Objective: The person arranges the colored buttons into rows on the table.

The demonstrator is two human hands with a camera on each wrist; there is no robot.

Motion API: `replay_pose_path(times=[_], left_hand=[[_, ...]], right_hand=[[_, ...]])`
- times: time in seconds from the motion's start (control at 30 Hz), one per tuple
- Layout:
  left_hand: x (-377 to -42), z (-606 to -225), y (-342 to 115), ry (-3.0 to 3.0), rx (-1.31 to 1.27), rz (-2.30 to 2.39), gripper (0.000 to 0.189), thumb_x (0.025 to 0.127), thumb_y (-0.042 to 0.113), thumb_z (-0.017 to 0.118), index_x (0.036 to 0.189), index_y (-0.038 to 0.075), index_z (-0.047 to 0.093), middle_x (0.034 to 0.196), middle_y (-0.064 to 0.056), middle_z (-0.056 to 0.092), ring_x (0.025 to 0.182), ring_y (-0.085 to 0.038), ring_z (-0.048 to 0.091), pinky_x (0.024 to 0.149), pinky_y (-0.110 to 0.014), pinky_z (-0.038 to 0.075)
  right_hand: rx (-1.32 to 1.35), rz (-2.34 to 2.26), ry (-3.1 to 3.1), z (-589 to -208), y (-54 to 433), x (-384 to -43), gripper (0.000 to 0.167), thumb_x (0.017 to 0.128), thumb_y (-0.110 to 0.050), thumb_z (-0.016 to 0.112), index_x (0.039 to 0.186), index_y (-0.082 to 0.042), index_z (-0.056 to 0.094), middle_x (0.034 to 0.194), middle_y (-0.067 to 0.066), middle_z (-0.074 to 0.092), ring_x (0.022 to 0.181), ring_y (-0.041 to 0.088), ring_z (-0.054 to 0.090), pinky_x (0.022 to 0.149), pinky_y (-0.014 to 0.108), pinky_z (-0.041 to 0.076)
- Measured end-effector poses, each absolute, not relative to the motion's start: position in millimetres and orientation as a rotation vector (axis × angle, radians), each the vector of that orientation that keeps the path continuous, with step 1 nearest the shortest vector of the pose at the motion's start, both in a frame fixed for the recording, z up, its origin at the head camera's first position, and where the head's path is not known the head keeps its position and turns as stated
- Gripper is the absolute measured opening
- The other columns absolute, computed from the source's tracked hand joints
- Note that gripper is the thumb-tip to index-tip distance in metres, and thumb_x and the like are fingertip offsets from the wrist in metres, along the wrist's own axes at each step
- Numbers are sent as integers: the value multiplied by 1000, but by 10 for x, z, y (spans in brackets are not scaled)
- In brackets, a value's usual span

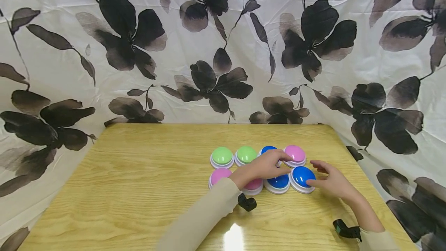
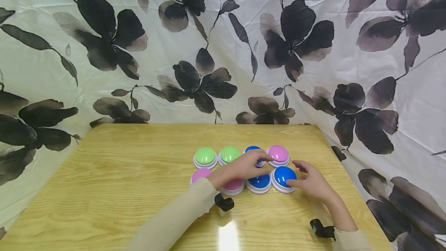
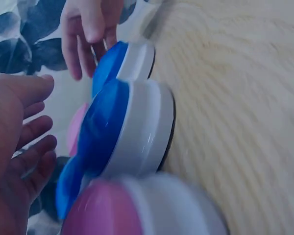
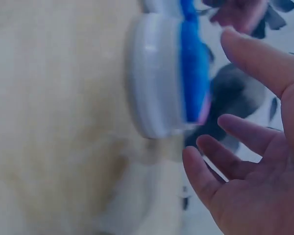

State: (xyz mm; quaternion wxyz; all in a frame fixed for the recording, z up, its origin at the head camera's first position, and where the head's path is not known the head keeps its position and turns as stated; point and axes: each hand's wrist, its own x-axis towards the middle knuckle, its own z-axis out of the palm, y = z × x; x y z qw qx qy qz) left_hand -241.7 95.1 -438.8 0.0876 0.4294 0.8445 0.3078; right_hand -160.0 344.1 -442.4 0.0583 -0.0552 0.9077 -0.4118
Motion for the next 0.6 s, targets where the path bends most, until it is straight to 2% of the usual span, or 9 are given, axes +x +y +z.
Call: replay_pose_path(times=[0.2, 0.4, 0.6], left_hand=[[-2465, -4305, 478, 2539, 1262, 1016, 35, 95, 29, 64, 124, 10, 65, 117, -1, 62, 111, -16, 57, 93, -21, 45], [-2569, -4379, -97, 2608, 1147, 1103, 26, 94, 21, 65, 117, 9, 68, 111, 1, 63, 107, -21, 56, 92, -30, 46], [-2653, -4512, -716, 2686, 993, 1182, 22, 93, 15, 65, 114, 8, 68, 110, 0, 65, 105, -18, 57, 90, -34, 48]], right_hand=[[-151, -1193, 2847, -4155, 3529, -1659, 67, 94, -35, 65, 141, 6, 41, 139, 31, 42, 125, 49, 39, 96, 61, 41], [-214, -1146, 2950, -4007, 3575, -1699, 63, 94, -33, 65, 138, 7, 43, 134, 31, 46, 122, 48, 43, 94, 59, 43], [-271, -1115, 3013, -3902, 3592, -1689, 63, 95, -29, 64, 139, 10, 40, 131, 33, 48, 118, 49, 46, 92, 61, 43]])
